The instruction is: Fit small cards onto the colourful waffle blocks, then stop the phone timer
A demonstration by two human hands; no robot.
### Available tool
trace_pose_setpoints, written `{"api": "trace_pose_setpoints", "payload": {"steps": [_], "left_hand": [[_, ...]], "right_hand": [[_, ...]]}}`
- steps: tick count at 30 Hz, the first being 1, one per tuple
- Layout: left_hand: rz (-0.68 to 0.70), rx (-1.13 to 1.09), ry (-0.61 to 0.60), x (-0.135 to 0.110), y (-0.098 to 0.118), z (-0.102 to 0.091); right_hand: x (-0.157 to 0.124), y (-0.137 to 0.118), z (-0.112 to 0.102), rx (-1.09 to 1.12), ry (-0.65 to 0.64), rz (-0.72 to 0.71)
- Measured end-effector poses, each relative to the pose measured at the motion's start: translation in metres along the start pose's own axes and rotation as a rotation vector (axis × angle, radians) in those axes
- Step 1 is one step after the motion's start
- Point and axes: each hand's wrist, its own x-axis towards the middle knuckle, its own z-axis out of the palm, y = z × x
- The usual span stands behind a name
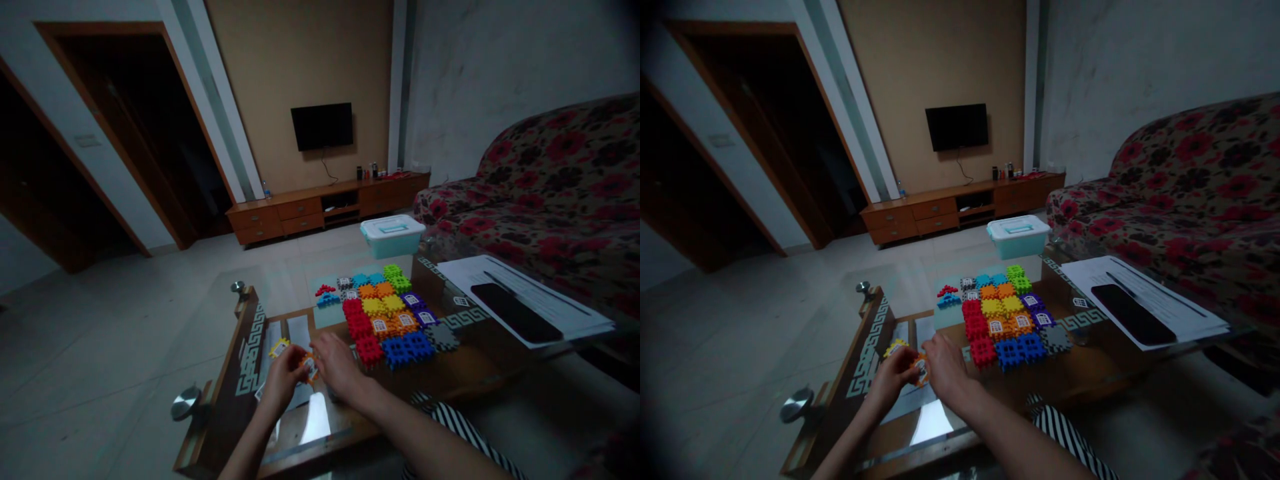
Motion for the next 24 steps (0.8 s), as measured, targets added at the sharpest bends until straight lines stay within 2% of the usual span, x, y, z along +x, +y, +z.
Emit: {"api": "trace_pose_setpoints", "payload": {"steps": [4,6,11,16,20,24], "left_hand": [[0.008,0.133,-0.036,0.001,-0.005,0.006],[-0.017,0.041,-0.028,0.0,-0.007,0.008],[-0.111,-0.286,-0.083,0.003,-0.009,0.008],[-0.127,-0.356,-0.117,0.003,0.0,0.013],[-0.126,-0.415,-0.112,-0.004,0.013,0.023],[-0.183,-0.528,-0.17,-0.011,0.025,0.035]], "right_hand": [[-0.003,0.015,-0.01,0.01,-0.016,-0.043],[-0.004,0.022,-0.014,0.053,-0.034,-0.078],[-0.012,0.027,-0.018,0.03,-0.155,-0.346],[-0.023,0.024,-0.03,-0.069,-0.13,-0.399],[-0.029,0.03,-0.047,-0.032,-0.132,-0.433],[-0.035,0.04,-0.06,0.017,-0.113,-0.412]]}}
